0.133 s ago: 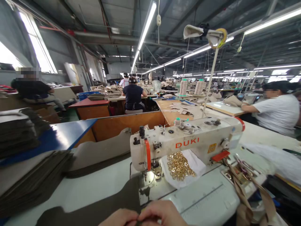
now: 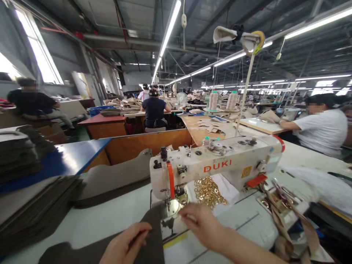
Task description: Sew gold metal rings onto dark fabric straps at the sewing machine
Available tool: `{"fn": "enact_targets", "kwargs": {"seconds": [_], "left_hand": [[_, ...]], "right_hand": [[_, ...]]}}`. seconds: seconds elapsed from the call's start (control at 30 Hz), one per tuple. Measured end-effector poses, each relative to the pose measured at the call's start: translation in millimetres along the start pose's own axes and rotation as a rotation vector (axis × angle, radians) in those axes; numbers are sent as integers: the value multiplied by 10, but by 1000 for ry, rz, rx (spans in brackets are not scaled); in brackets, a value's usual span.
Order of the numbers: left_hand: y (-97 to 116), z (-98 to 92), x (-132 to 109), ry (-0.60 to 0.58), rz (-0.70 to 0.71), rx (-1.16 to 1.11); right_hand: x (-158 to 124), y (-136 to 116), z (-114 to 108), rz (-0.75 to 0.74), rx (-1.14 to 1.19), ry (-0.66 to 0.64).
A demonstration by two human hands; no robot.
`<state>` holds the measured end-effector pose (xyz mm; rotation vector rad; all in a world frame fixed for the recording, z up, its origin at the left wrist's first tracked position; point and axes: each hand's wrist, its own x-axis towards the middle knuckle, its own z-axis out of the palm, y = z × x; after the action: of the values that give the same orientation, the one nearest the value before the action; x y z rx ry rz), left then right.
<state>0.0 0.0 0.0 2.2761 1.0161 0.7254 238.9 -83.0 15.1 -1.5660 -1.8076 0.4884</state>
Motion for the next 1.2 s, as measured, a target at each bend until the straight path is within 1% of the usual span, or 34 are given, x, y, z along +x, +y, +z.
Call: {"fn": "enact_targets", "kwargs": {"seconds": [0.03, 0.07, 0.1, 0.17, 0.27, 0.37, 0.5, 0.63, 0.83, 1.03, 1.2], "left_hand": [[-49, 19, 43, 29, -62, 0], [-93, 46, 76, 50, -105, -1], [-128, 79, 100, 68, -131, -1], [-167, 143, 125, 94, -149, 1], [-165, 199, 122, 102, -149, -3], [-158, 208, 106, 85, -167, 1], [-177, 205, 93, 73, -174, 0], [-176, 199, 92, 69, -175, -2], [-116, 173, 96, 95, -156, -7], [-86, 157, 94, 102, -165, -9], [-122, 165, 63, 99, -166, -13]], "right_hand": [[88, 77, -122, 45, -209, 11], [174, 160, -222, 93, -409, -13], [255, 243, -294, 121, -473, -20], [386, 392, -352, 150, -563, -54], [491, 536, -297, 139, -654, -140], [525, 584, -223, 137, -726, -183], [538, 581, -215, 140, -752, -218], [525, 578, -242, 139, -708, -198], [467, 624, -274, 155, -525, -47], [360, 633, -310, 198, -198, 171], [245, 631, -223, 212, 146, 265]]}}
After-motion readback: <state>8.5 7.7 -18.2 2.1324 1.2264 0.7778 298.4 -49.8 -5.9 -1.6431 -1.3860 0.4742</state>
